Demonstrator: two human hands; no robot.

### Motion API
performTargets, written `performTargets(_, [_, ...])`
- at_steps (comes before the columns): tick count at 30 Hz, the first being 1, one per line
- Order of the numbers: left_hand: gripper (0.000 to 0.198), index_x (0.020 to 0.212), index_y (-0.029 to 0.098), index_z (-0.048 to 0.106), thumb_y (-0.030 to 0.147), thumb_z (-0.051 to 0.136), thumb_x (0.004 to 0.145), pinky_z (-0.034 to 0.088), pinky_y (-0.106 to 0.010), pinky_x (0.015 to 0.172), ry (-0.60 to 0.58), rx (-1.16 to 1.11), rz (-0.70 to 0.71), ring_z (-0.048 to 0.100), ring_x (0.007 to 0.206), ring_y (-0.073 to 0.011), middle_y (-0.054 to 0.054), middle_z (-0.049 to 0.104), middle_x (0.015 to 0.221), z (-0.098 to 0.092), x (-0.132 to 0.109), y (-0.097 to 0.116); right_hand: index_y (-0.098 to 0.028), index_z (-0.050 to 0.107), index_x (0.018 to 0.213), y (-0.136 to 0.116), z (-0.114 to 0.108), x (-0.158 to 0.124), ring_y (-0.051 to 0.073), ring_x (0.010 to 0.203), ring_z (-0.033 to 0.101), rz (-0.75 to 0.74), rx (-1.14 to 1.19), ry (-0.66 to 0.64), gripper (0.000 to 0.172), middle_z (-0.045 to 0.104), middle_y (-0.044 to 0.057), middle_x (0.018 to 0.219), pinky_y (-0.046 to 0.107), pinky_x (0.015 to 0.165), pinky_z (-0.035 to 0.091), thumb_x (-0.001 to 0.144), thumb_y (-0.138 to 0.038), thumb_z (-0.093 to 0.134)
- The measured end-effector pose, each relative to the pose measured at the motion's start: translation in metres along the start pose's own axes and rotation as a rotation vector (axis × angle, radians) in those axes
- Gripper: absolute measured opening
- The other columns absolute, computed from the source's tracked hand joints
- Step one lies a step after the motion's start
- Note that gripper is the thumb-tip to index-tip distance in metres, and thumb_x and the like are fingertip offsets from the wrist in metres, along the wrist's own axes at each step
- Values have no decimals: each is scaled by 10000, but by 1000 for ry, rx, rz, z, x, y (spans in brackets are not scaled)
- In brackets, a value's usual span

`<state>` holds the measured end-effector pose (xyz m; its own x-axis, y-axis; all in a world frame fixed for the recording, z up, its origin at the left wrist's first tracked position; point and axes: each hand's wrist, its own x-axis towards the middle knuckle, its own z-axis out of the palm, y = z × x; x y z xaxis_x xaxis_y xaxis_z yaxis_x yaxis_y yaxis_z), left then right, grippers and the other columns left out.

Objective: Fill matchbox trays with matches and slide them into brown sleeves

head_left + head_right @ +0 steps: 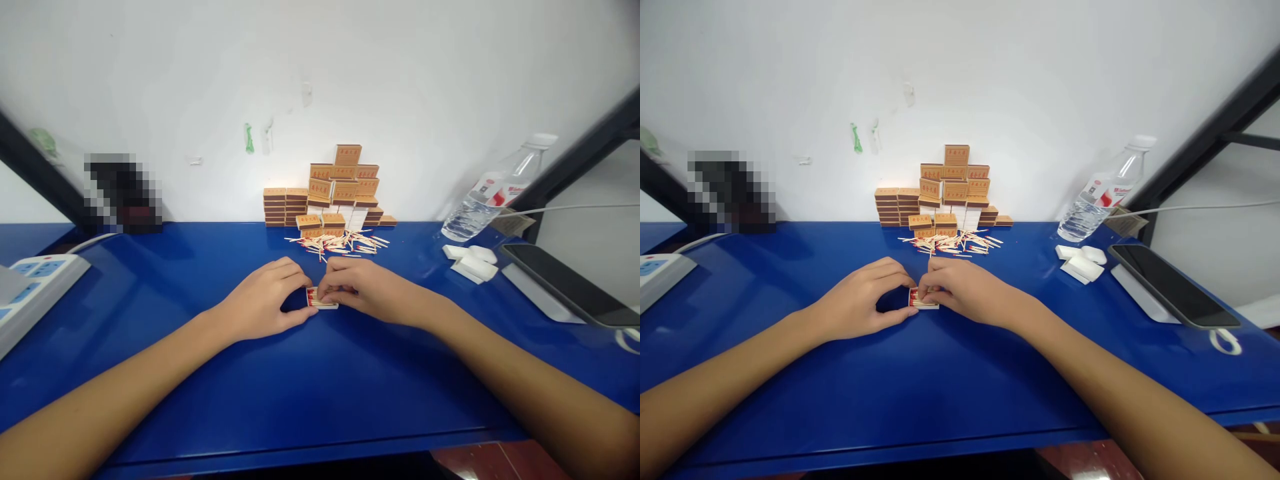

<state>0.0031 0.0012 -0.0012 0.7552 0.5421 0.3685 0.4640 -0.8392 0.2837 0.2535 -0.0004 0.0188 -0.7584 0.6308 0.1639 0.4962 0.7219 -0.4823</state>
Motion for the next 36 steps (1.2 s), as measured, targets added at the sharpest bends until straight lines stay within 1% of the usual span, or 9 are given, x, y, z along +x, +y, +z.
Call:
performTargets(7, [232, 1077, 189, 683, 396, 665, 973, 542, -409, 919, -16, 8, -12, 641, 1008, -246, -70, 707, 1035, 0, 0, 0, -204, 743, 1017, 2, 0, 0, 161, 796, 566, 32, -29, 2, 155, 627, 43, 932, 295, 721, 423, 1009, -173, 591])
performTargets(10, [221, 1081, 194, 688, 382, 670, 967, 544, -408, 911, -8, 6, -14, 642, 1004, -245, -67, 710, 1032, -1, 0, 0, -212, 744, 1014, 0, 0, 1, 159, 774, 556, 44, -46, 42, 140, 621, 34, 895, 292, 701, 408, 1004, -197, 605])
performTargets(15, [213, 1071, 195, 694, 377, 678, 961, 547, -417, 905, -7, 19, -16, 645, 994, -248, -71, 715, 1023, -1, 1, 0, -210, 724, 946, 4, -7, 1, 158, 721, 537, 40, -109, 165, 145, 618, 21, 802, 294, 679, 388, 1008, -262, 604])
performTargets(20, [208, 1063, 190, 688, 365, 694, 951, 551, -427, 907, 80, 40, -50, 640, 993, -249, -72, 727, 1035, -1, 2, -1, -193, 699, 855, 30, -27, -2, 172, 680, 531, 233, -295, 374, 182, 629, 32, 752, 312, 658, 356, 981, -289, 610])
performTargets(22, [213, 1069, 186, 685, 365, 695, 953, 549, -426, 909, 117, 47, -57, 635, 1004, -250, -74, 729, 1052, -2, 1, -1, -187, 704, 836, 39, -34, -4, 176, 685, 542, 275, -320, 345, 181, 637, 41, 756, 314, 660, 364, 963, -288, 622])
performTargets(24, [219, 1069, 183, 685, 370, 693, 955, 548, -427, 912, 118, 55, -53, 634, 1009, -251, -74, 730, 1063, -2, 1, -1, -189, 707, 821, 43, -36, -5, 173, 692, 555, 302, -274, 253, 191, 649, 40, 772, 306, 653, 375, 948, -321, 651])
performTargets(27, [220, 1057, 179, 688, 371, 695, 950, 552, -431, 903, 71, 57, -56, 636, 1000, -254, -75, 729, 1047, -1, 0, -2, -192, 697, 854, 44, -30, -5, 167, 689, 558, 346, -180, 86, 195, 655, 28, 781, 291, 630, 381, 926, -373, 699])
performTargets(30, [222, 1062, 184, 688, 375, 694, 949, 554, -430, 902, 62, 56, -66, 639, 999, -256, -77, 728, 1045, 0, 0, -3, -182, 662, 875, 43, -22, -4, 163, 670, 540, 373, -128, -22, 177, 647, 24, 769, 288, 616, 378, 964, -335, 653])
performTargets(36, [225, 1052, 175, 681, 377, 692, 955, 546, -428, 912, 73, 79, -62, 630, 1001, -253, -71, 728, 1045, 1, 0, -5, -186, 637, 886, 28, -20, -4, 173, 750, 553, 262, -112, 74, 154, 647, 36, 839, 295, 681, 396, 1010, -263, 588])
